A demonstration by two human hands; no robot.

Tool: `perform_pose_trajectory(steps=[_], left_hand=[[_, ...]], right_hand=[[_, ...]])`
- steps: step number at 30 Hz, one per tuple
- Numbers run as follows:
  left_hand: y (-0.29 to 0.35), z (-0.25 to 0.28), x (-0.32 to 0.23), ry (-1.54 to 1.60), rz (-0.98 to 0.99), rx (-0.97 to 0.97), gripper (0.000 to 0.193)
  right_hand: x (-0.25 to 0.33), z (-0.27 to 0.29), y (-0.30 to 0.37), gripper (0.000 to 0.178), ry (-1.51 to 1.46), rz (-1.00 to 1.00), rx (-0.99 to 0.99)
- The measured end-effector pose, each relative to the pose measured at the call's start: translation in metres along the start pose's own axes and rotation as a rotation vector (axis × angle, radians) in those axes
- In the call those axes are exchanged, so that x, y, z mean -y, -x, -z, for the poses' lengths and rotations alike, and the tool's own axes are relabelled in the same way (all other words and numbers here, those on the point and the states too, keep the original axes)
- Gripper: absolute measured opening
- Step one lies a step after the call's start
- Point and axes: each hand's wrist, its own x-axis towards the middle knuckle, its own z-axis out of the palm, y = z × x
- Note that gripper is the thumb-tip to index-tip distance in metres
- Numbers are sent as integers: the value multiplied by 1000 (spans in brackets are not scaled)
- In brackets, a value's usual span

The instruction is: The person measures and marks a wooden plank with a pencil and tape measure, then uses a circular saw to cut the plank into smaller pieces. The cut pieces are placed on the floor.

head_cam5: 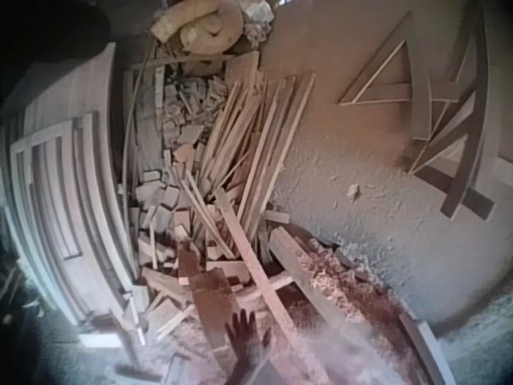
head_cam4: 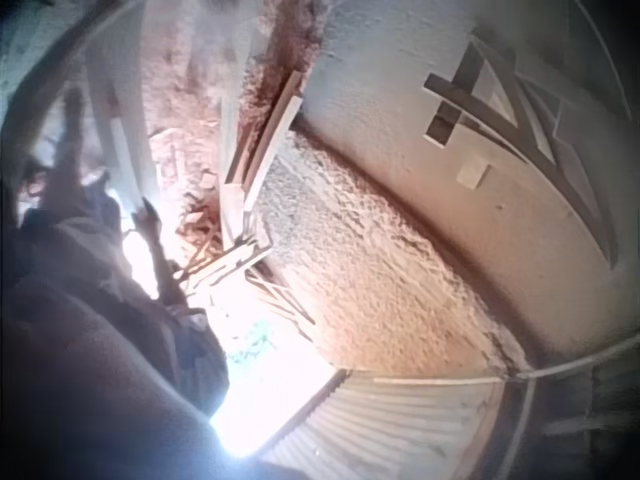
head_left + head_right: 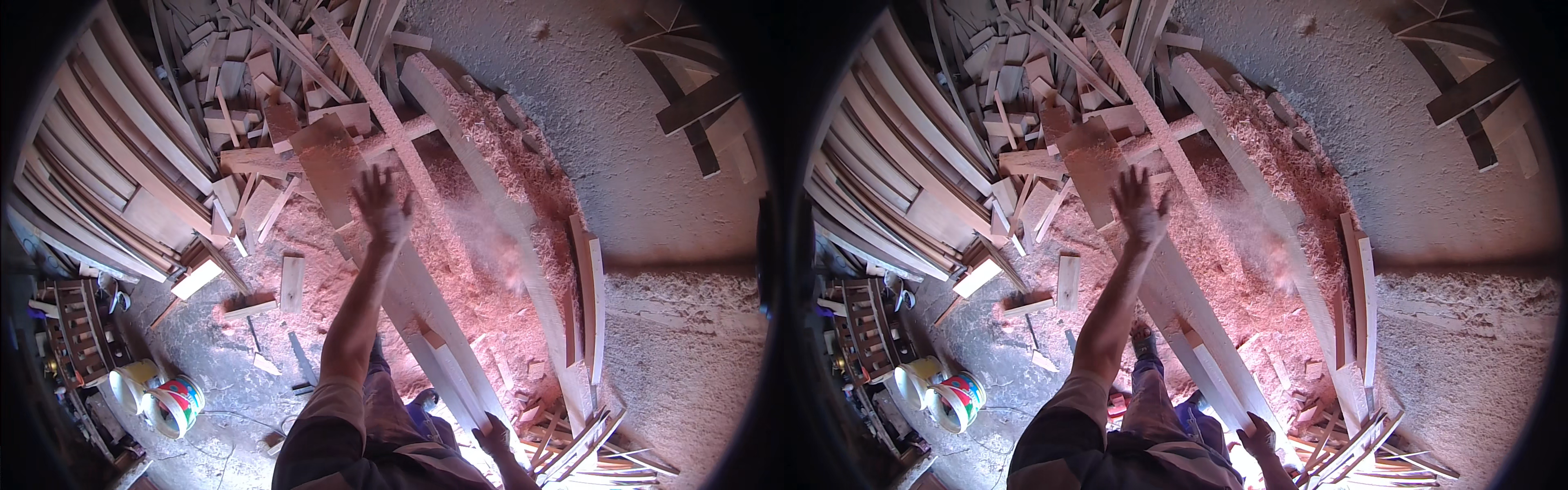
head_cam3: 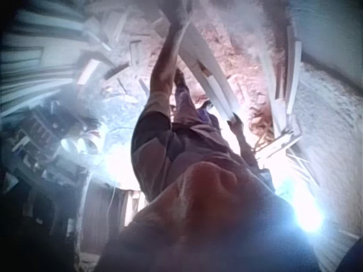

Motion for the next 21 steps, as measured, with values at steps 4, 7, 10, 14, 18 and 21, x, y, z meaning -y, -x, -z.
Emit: perform_pose_trajectory(steps=[4, 7, 10, 14, 18, 21], left_hand=[[9, 14, 70, -108, 119, 85, 85], [16, 14, 83, -97, 22, 80, 86], [22, 12, 89, -111, -39, 79, 85], [21, 16, 89, -91, -78, 79, 87], [21, 18, 87, -105, -61, 95, 92], [22, 22, 87, -154, -2, 151, 95]], right_hand=[[-3, -1, 0, 64, 50, 59, -14], [-5, 0, 0, 65, 44, 71, -10], [-1, 3, 1, 64, 38, 67, -9], [0, 1, -1, 63, 35, 67, -23], [2, 1, -2, 63, 19, 51, -20], [4, 3, 0, 62, -1, 32, -5]])
